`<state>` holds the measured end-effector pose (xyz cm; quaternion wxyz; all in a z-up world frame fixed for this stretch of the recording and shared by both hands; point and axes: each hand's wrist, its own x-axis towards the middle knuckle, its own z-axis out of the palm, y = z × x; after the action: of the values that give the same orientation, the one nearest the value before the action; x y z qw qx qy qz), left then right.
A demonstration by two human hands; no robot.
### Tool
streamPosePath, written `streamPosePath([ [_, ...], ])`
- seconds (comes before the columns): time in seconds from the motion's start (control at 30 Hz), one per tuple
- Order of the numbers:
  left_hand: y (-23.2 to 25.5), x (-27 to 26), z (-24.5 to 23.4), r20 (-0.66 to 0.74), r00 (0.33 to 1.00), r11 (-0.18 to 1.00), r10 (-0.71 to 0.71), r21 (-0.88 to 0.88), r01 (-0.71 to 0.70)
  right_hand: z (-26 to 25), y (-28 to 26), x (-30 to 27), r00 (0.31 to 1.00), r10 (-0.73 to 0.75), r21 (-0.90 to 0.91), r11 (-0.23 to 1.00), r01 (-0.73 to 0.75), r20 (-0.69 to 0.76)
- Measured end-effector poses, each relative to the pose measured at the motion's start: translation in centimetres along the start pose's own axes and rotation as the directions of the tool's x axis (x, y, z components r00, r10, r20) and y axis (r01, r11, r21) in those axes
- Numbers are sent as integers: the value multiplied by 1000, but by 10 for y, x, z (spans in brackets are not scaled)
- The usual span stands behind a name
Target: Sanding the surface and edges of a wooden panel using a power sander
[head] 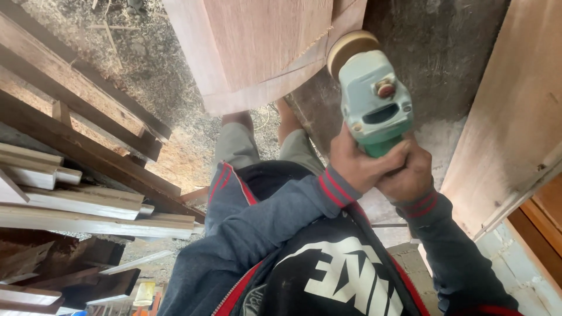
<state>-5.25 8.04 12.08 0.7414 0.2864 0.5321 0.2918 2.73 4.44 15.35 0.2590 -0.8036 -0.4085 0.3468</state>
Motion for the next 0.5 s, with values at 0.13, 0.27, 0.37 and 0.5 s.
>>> streamPosePath([
  [0.13, -11, -5, 0, -35, 999, 1000, 2, 12, -2, 5, 8, -4, 999, 41, -23, 999, -40, 28],
  [0.27, -62, -19, -7, -42, 998, 996, -54, -69, 51, 27, 32, -7, 998, -6, 5, 1000, 6, 60],
  [0.37, -110, -28, -22, -68, 997, 998, -29, -57, 25, 46, 48, -12, 998, -26, -3, 1000, 27, 63],
  [0.5, -144, -27, -41, -47, 999, 999, -1, -35, -1, 64, 91, -30, 986, -72, 68, 996, 63, 152],
])
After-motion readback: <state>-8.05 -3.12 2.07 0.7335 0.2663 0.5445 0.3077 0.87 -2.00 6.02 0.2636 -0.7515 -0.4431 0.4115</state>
